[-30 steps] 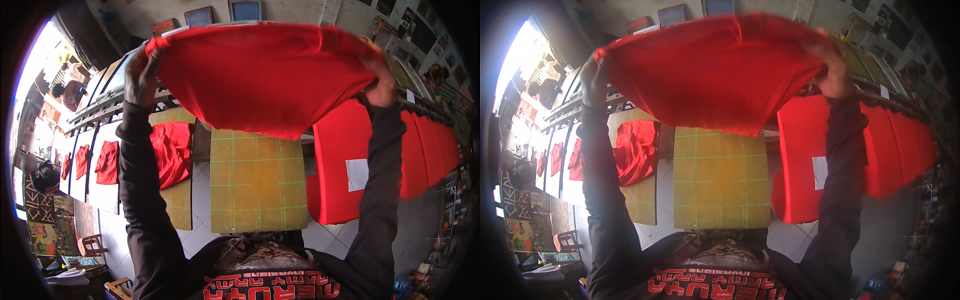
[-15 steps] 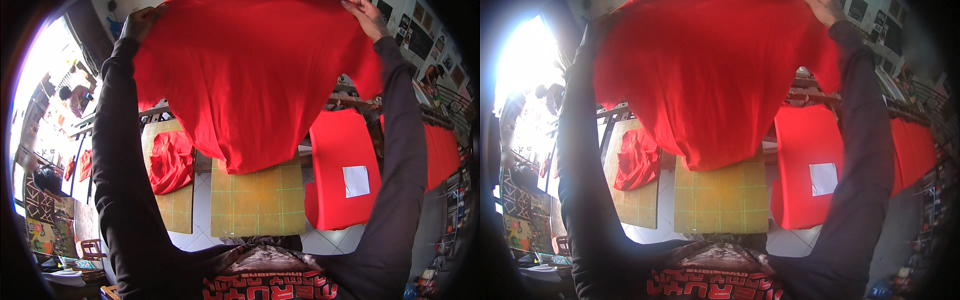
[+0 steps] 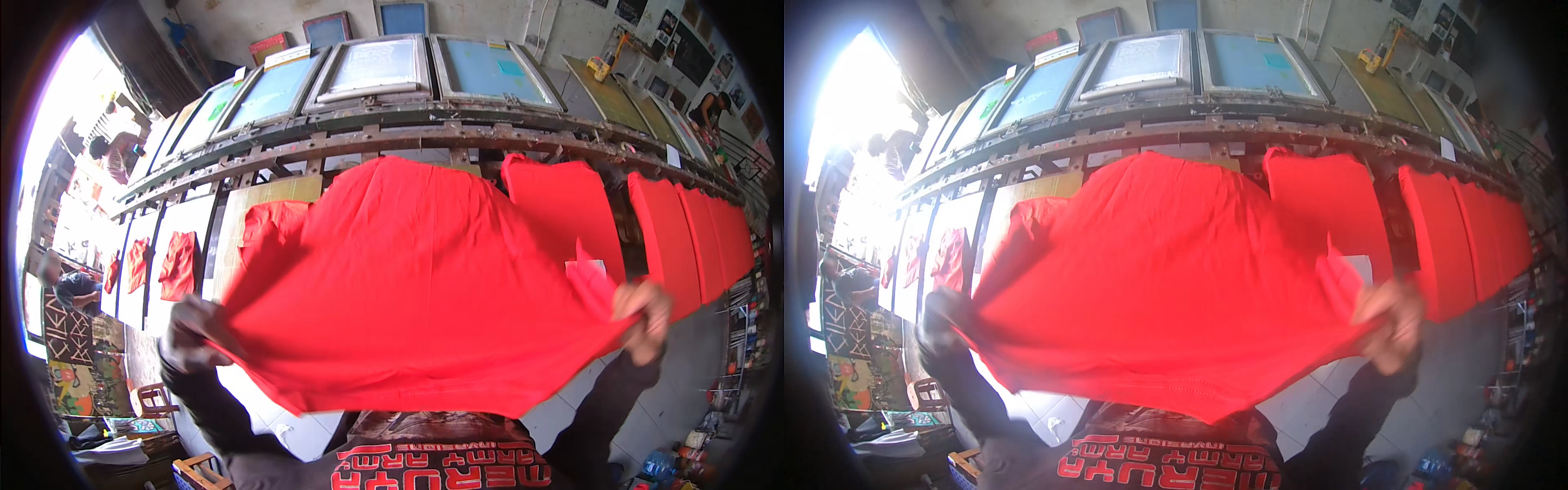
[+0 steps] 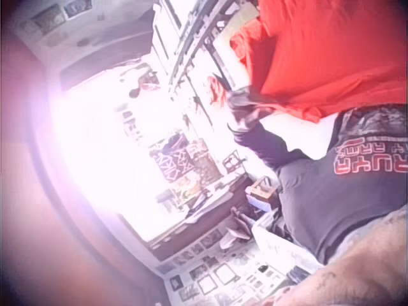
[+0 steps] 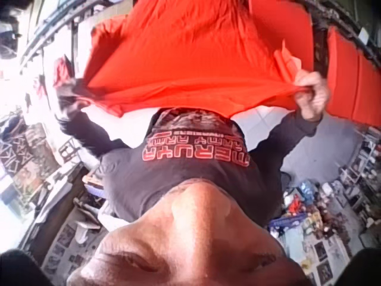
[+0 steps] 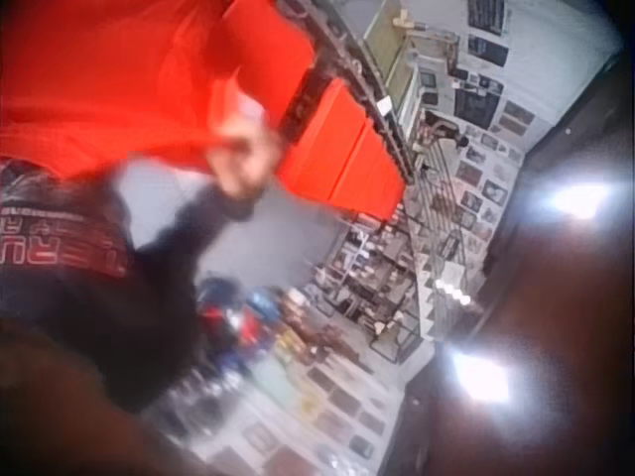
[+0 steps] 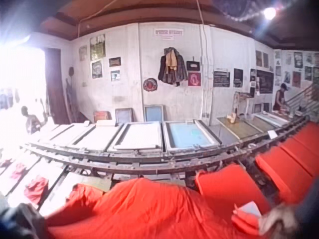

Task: The person places red t-shirts onto a screen printing platen, smoothing them out by hand and using a small white card to press the fabric flat before adjusting the shirt's position.

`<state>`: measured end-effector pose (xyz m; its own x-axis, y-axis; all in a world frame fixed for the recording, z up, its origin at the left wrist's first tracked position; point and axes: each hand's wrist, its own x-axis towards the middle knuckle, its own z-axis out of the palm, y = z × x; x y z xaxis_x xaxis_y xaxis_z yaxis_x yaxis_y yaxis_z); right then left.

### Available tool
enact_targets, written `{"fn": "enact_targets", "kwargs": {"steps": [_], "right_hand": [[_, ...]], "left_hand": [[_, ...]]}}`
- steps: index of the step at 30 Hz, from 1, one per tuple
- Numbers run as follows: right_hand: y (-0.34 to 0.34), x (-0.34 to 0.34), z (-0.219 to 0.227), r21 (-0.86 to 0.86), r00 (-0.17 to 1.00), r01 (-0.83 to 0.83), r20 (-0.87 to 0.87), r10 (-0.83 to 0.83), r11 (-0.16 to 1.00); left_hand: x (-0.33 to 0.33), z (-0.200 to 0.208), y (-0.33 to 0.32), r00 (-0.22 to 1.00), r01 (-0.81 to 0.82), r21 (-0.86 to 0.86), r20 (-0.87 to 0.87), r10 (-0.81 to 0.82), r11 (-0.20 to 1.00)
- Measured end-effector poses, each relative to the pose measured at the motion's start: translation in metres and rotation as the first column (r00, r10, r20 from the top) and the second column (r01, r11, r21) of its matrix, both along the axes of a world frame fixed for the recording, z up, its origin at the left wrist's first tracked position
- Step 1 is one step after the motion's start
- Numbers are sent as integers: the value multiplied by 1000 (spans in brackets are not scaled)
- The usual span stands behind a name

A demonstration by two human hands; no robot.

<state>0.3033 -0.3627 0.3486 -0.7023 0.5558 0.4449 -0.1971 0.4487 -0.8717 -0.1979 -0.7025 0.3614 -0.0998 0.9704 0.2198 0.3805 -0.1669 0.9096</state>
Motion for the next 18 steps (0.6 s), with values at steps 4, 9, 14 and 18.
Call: {"fn": "enact_targets", "kwargs": {"steps": [4,9,14,18], "right_hand": [[-48,10,-60,-254,845,104,532,49,962],[-88,41,-144,-650,742,126,563,364,749],[-77,28,-154,-618,659,44,608,442,785],[-28,-21,-222,-424,459,154,831,315,893]], "left_hand": [[58,-86,-43,981,-138,-101,122,150,985],[84,-151,-90,877,-8,-759,307,369,651],[75,-172,-95,854,68,-836,331,401,545],[62,-200,-39,985,-161,-798,-93,146,581]]}}
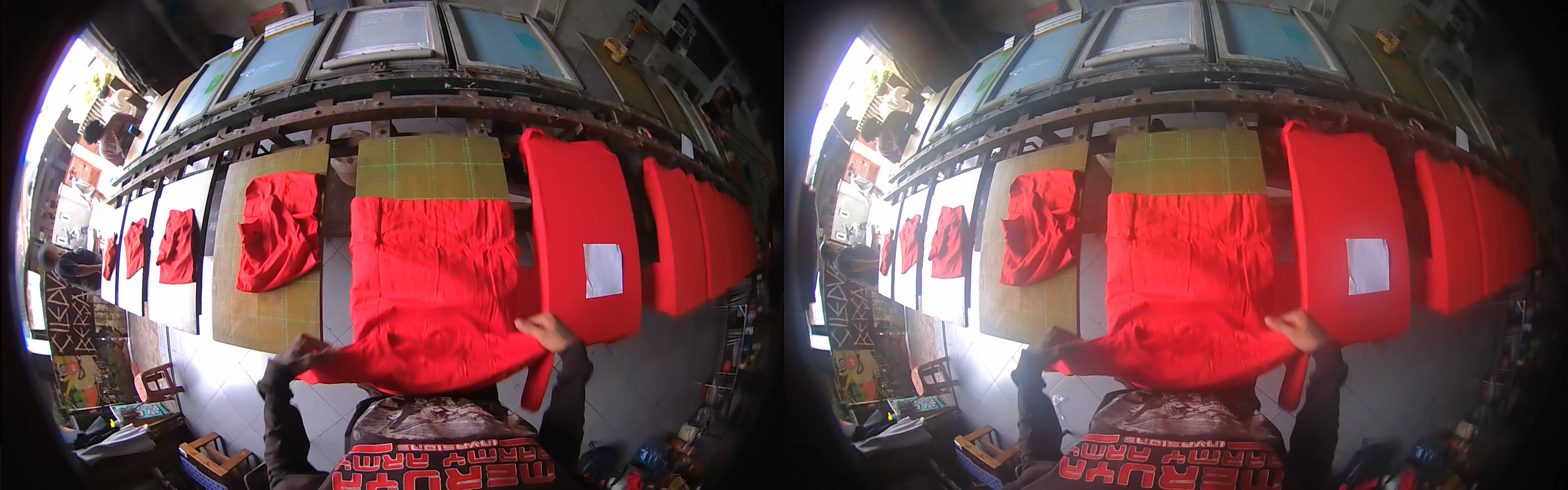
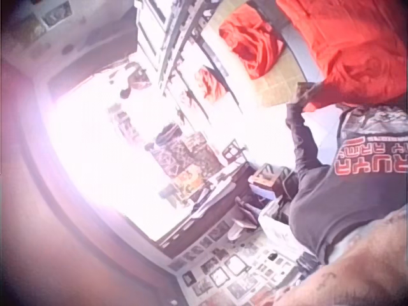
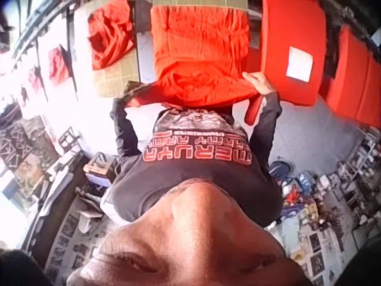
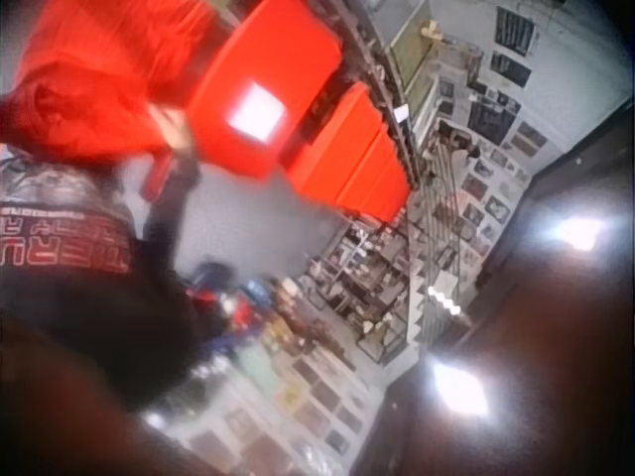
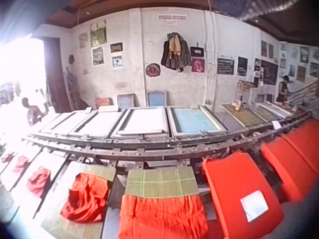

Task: The person places red t-shirts onto a screen printing platen, smoothing them out by hand and using a small white card to press the fabric flat before adjusting the shirt's position.

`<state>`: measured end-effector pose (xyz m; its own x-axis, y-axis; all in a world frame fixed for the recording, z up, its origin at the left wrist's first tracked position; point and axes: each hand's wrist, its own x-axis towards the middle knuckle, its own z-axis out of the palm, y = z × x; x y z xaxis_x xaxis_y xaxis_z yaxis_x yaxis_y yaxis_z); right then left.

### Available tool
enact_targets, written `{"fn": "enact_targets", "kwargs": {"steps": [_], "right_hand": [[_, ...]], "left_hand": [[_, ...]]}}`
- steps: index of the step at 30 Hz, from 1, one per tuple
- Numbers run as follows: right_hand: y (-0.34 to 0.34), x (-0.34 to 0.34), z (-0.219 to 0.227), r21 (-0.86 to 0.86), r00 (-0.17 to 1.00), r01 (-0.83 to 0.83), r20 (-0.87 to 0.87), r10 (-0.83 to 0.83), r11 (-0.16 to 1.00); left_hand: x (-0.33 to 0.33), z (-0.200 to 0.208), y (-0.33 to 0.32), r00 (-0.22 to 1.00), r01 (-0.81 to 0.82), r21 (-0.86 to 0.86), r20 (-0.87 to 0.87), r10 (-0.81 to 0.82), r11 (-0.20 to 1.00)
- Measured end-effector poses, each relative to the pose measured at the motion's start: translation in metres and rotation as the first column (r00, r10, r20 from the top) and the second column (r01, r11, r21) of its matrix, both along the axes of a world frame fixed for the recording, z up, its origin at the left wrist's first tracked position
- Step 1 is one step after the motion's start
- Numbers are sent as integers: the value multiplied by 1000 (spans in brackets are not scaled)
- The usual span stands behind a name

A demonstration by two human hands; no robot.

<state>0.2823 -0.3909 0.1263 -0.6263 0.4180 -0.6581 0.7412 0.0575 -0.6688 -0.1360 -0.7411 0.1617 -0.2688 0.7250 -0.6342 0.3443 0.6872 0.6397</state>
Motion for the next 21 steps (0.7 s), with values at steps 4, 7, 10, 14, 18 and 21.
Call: {"fn": "enact_targets", "kwargs": {"steps": [4,7,10,14,18,21], "right_hand": [[58,-75,-75,354,874,322,-469,-131,878],[120,-118,-99,628,863,420,-499,-75,656],[151,-153,-110,768,893,361,-449,43,528],[171,-150,-118,815,900,294,-412,143,499],[165,-152,-113,839,887,269,-407,217,474],[159,-150,-111,788,813,422,-548,196,449]], "left_hand": [[-29,-74,98,880,86,512,-441,176,854],[-60,-94,196,771,267,511,-622,137,817],[-94,-138,238,631,381,559,-739,234,736],[-103,-149,256,554,417,477,-809,200,774],[-107,-148,242,464,436,511,-833,302,741],[-98,-128,239,485,460,562,-808,335,688]]}}
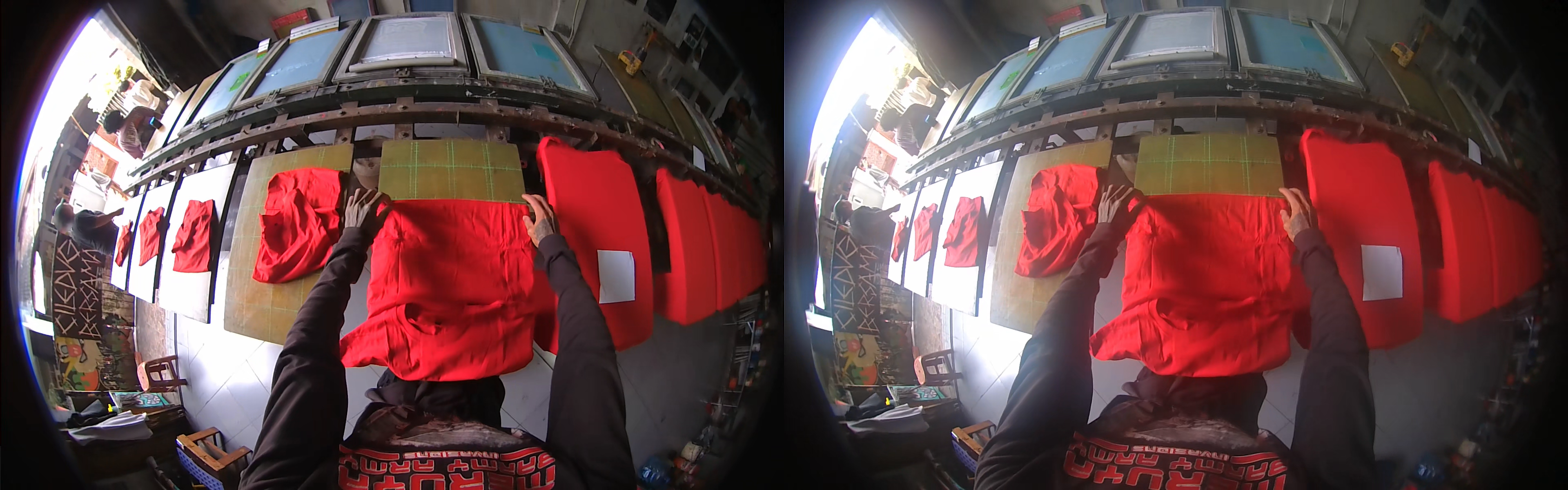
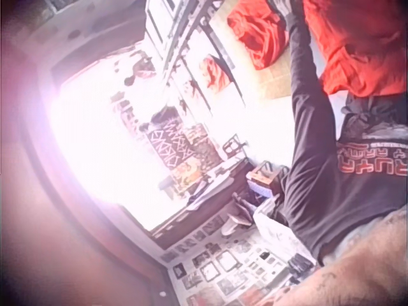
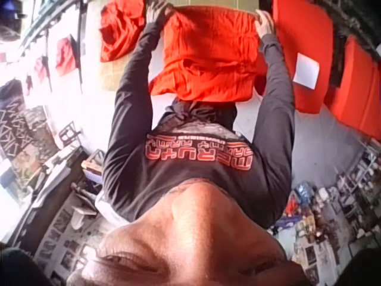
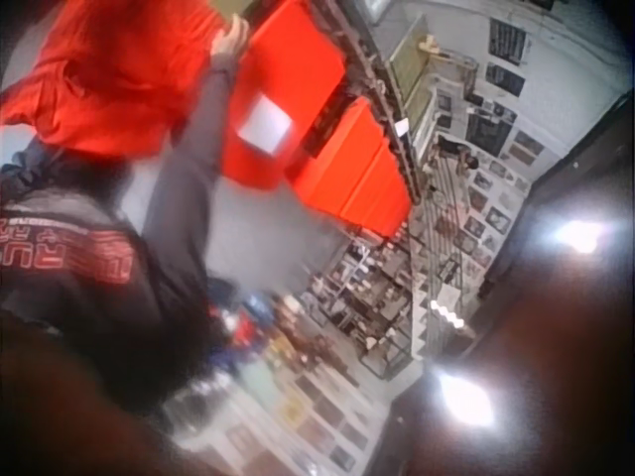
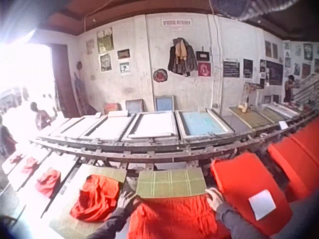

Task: The person places red t-shirts onto a screen printing platen, smoothing them out by hand and using a small white card to press the fabric flat before adjusting the shirt's position.

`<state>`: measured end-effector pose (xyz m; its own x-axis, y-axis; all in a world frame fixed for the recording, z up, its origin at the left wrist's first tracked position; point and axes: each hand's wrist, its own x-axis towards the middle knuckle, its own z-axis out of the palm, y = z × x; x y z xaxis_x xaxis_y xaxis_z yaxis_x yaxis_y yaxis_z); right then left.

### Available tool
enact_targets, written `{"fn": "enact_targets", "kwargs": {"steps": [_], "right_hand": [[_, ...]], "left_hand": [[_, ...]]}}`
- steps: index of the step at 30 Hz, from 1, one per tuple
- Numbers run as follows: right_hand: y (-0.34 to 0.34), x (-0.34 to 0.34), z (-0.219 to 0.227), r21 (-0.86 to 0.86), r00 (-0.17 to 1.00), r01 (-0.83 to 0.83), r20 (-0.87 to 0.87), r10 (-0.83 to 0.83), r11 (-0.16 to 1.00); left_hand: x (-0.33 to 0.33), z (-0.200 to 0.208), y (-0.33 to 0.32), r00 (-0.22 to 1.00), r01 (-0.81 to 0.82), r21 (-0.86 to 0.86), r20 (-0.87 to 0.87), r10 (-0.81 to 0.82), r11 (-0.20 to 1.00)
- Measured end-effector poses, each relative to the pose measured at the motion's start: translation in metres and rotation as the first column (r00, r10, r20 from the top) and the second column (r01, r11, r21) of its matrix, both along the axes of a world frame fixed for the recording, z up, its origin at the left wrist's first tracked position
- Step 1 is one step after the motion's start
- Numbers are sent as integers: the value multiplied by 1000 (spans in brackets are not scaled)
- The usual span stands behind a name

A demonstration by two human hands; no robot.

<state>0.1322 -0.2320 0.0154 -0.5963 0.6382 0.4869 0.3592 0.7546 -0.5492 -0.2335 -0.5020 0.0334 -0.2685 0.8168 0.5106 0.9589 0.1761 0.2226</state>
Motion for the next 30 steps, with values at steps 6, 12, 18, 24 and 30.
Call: {"fn": "enact_targets", "kwargs": {"steps": [6,12,18,24,30], "right_hand": [[7,2,9,-65,969,-52,237,66,997],[-22,16,5,136,985,-34,174,10,990],[-53,40,64,-101,988,3,-151,-18,995],[-106,101,207,-94,919,-90,-392,46,992],[-169,148,324,171,940,-180,-262,221,969]], "left_hand": [[4,43,-18,995,94,117,15,-96,989],[42,108,-31,980,189,194,16,-196,963],[80,183,-75,994,102,225,10,-107,969],[86,233,-154,993,76,208,-102,-56,975],[110,304,-201,961,88,255,-277,-15,963]]}}
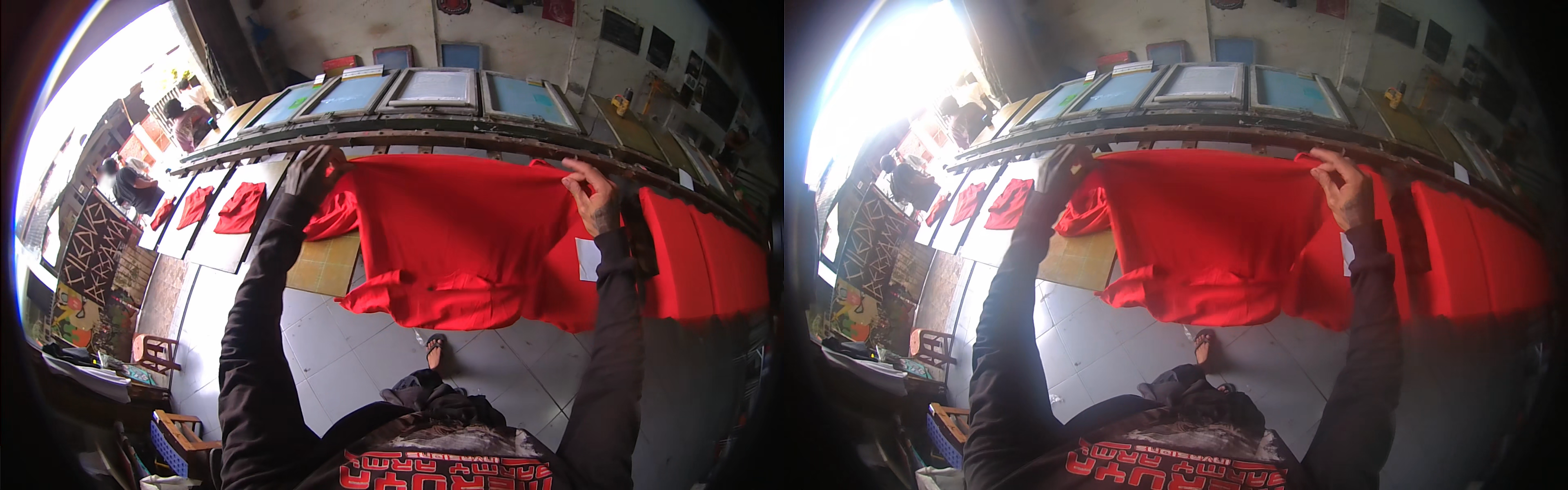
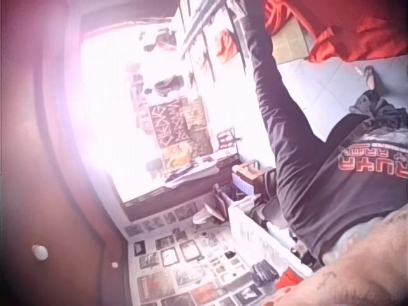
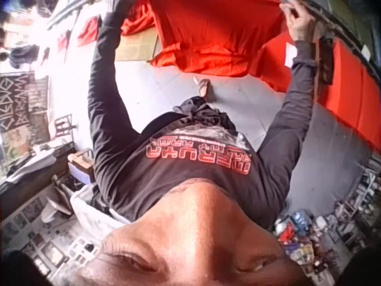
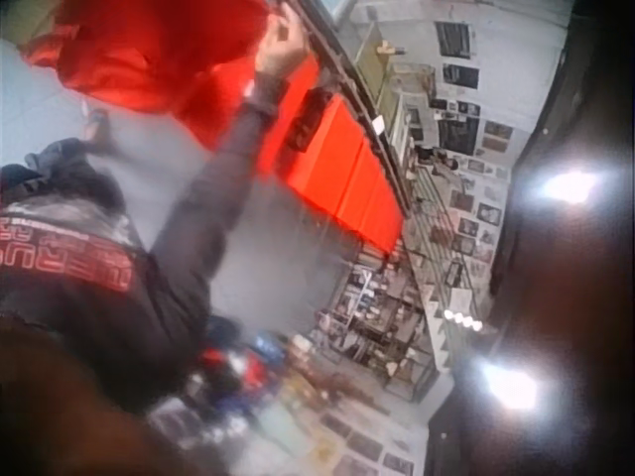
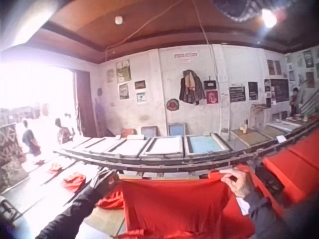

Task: The person places red t-shirts onto a screen printing platen, smoothing them out by hand and using a small white card to press the fabric flat before adjusting the shirt's position.

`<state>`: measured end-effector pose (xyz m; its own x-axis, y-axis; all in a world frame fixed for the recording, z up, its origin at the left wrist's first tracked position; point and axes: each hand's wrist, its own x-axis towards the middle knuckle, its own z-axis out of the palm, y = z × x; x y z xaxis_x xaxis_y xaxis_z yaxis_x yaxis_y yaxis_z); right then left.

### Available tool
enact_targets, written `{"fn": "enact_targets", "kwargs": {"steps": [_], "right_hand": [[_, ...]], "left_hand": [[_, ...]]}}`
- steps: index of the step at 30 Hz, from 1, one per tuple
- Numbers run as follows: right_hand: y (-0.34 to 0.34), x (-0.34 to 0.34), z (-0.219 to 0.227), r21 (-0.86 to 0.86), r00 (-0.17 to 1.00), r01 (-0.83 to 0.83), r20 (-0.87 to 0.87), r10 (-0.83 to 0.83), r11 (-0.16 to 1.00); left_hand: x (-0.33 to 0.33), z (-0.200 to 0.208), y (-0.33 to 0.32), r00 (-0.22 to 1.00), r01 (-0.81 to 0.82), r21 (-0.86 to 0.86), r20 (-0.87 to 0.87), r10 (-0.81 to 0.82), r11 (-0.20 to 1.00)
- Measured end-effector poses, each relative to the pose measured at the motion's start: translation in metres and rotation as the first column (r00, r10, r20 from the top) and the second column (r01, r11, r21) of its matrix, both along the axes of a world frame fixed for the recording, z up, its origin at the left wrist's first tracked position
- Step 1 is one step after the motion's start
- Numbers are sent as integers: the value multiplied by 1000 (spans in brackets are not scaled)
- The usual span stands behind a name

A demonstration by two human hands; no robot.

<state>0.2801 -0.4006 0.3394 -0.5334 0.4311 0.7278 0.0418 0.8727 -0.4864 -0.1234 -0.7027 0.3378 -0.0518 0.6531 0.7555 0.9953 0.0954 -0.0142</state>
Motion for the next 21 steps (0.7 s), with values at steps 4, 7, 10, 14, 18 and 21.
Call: {"fn": "enact_targets", "kwargs": {"steps": [4,7,10,14,18,21], "right_hand": [[-23,19,42,196,997,-19,83,2,980],[-32,30,68,248,1000,-25,4,24,968],[-42,42,81,210,997,-1,-81,19,978],[-53,54,87,235,990,75,-136,-44,969],[-75,70,102,384,986,158,-104,-127,910],[-76,88,112,479,986,159,-40,-160,863]], "left_hand": [[12,43,-27,997,59,59,-43,-56,997],[31,66,-43,996,-13,107,89,3,994],[65,91,-58,959,-36,139,283,-5,990],[78,105,-82,901,85,193,403,-158,978],[96,107,-102,719,250,317,572,-395,915],[93,104,-106,579,316,450,606,-545,835]]}}
